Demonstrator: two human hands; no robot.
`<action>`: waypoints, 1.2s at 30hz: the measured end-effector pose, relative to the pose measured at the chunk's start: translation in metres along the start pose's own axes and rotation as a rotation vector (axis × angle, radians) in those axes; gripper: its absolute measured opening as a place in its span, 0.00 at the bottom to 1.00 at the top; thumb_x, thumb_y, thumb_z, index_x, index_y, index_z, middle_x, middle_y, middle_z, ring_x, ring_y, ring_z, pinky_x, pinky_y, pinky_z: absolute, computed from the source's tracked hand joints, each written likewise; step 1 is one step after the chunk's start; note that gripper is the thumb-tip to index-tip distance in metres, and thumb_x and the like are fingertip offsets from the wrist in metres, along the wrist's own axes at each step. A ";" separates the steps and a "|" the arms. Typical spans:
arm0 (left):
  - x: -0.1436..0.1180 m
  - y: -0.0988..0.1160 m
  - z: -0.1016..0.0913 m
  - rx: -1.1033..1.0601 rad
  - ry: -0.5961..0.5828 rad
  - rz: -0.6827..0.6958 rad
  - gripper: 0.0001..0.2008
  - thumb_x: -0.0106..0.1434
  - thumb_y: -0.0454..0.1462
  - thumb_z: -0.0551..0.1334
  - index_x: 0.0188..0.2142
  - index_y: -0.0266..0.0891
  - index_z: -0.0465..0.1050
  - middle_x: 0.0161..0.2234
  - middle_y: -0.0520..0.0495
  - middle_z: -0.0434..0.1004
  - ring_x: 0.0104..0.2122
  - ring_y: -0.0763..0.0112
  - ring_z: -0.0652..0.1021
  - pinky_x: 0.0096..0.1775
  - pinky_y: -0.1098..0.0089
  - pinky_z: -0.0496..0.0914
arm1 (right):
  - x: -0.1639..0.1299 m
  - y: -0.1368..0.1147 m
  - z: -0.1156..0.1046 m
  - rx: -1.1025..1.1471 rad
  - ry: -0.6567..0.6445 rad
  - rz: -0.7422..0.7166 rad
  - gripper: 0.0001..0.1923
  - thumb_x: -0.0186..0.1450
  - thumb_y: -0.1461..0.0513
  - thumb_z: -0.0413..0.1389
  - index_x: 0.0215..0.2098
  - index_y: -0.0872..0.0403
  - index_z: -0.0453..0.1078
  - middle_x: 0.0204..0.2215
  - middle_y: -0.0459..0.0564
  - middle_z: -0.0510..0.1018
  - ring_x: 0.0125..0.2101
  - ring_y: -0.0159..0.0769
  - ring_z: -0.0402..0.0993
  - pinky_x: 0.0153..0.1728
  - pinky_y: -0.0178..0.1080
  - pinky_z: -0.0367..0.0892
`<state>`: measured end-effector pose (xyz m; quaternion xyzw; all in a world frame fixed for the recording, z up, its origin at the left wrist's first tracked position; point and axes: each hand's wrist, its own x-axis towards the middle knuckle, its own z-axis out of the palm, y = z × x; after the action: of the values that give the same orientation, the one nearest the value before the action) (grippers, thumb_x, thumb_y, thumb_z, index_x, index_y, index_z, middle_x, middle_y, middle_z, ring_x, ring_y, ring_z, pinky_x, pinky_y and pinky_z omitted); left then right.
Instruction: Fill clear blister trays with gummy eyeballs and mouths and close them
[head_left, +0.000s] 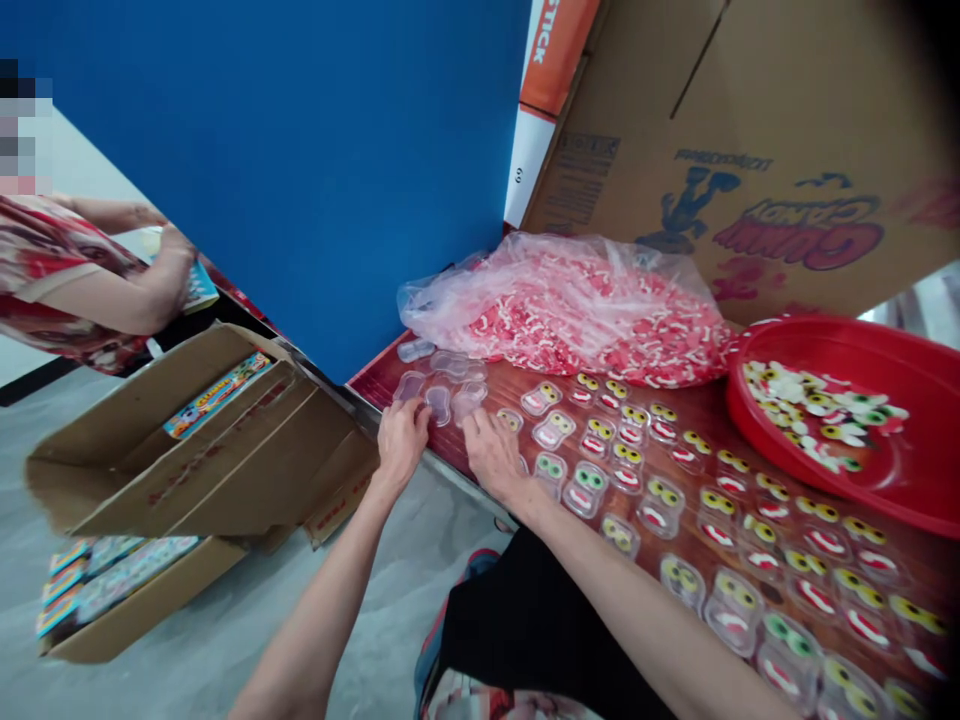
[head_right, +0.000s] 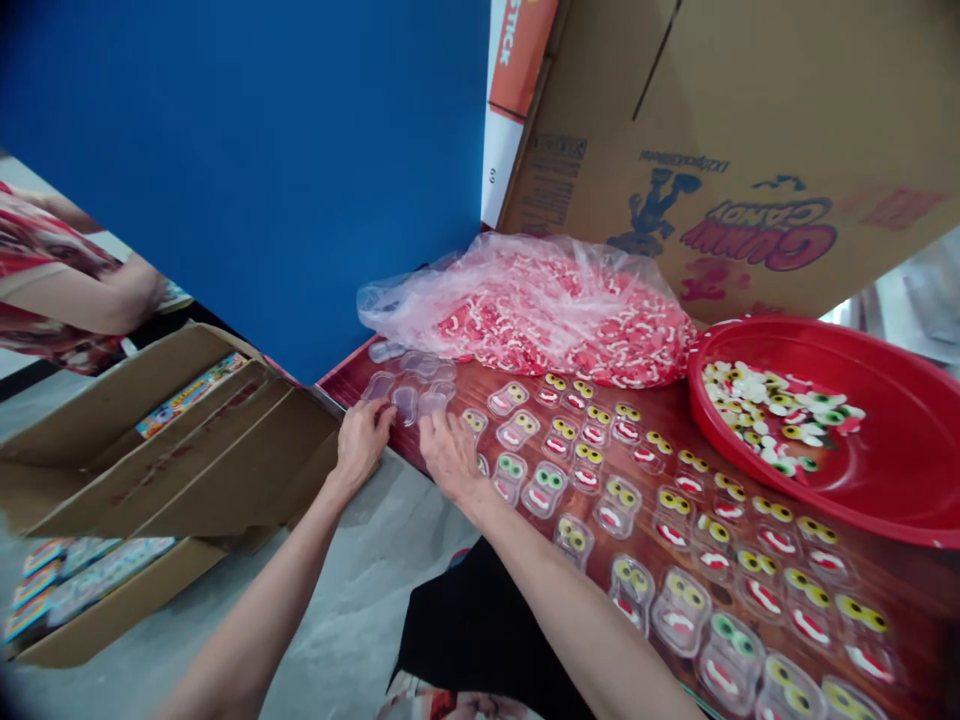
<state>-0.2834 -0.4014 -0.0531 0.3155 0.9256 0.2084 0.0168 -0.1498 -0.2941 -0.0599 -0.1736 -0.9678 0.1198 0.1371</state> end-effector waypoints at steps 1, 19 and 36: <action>0.005 0.001 -0.001 -0.020 0.020 -0.007 0.17 0.68 0.40 0.55 0.50 0.34 0.77 0.47 0.33 0.79 0.47 0.53 0.77 0.52 0.58 0.68 | -0.001 0.003 -0.003 0.044 0.046 0.051 0.13 0.70 0.70 0.46 0.40 0.57 0.72 0.38 0.58 0.77 0.38 0.43 0.72 0.41 0.42 0.66; -0.078 0.082 -0.023 -1.419 -0.766 -0.096 0.41 0.61 0.43 0.69 0.69 0.51 0.54 0.59 0.40 0.73 0.51 0.60 0.78 0.47 0.65 0.74 | -0.091 0.020 -0.078 1.086 0.244 0.336 0.06 0.65 0.58 0.58 0.38 0.51 0.74 0.34 0.50 0.80 0.35 0.37 0.77 0.38 0.40 0.72; -0.133 0.151 -0.029 -1.377 -0.953 -0.083 0.43 0.60 0.44 0.70 0.70 0.49 0.52 0.43 0.45 0.81 0.40 0.70 0.79 0.48 0.67 0.70 | -0.139 0.047 -0.128 1.474 0.192 0.527 0.10 0.54 0.56 0.67 0.27 0.53 0.74 0.20 0.42 0.75 0.19 0.30 0.72 0.23 0.33 0.71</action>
<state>-0.0947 -0.3831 0.0196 0.2547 0.4962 0.5706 0.6028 0.0293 -0.2786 0.0154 -0.2711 -0.5497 0.7437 0.2669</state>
